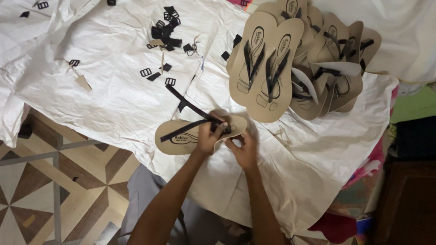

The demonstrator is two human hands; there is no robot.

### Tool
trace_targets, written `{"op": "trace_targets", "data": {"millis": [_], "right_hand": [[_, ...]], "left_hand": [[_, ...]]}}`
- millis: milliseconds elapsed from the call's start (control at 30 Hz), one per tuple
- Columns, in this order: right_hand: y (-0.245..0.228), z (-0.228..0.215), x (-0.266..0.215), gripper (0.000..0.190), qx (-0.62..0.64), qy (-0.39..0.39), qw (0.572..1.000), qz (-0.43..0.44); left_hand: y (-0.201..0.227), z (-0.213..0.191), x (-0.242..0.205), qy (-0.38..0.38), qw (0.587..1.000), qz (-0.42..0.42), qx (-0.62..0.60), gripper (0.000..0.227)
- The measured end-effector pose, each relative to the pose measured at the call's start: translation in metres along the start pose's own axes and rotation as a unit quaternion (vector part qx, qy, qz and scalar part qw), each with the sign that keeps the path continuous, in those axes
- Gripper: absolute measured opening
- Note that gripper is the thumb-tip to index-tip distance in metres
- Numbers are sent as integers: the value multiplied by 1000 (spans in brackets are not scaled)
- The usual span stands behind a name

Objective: Manually threading and securing straps and buckles onto sandal soles.

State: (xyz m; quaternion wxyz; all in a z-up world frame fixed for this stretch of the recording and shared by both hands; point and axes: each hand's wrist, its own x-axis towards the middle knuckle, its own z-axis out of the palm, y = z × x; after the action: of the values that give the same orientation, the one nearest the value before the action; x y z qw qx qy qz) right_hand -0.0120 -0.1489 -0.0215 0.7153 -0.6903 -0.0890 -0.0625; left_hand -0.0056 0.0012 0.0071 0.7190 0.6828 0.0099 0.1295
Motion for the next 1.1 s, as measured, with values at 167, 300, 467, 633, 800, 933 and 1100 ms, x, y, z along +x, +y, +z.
{"op": "trace_targets", "data": {"millis": [167,300,467,633,800,933,1100], "right_hand": [[-16,0,0,31,-22,8,999,22],[-22,16,-5,24,-64,43,997,-6],[-70,36,-22,17,-185,62,980,-34],[-65,42,-25,22,-310,71,948,-23],[-59,53,-17,28,-377,149,906,-124],[-26,42,-51,6,-491,155,845,-142],[-59,48,-64,36,-490,58,856,156]], "left_hand": [[-14,-3,0,-25,1000,12,4,16],[-15,-3,6,-7,1000,-6,-14,14],[-34,-5,-4,8,999,-31,3,19],[-9,-1,-7,3,1000,-6,15,15],[-29,-7,-3,-17,999,-35,32,20],[-41,-3,0,-3,999,-35,31,16],[-84,-2,6,9,998,-6,59,17]]}}
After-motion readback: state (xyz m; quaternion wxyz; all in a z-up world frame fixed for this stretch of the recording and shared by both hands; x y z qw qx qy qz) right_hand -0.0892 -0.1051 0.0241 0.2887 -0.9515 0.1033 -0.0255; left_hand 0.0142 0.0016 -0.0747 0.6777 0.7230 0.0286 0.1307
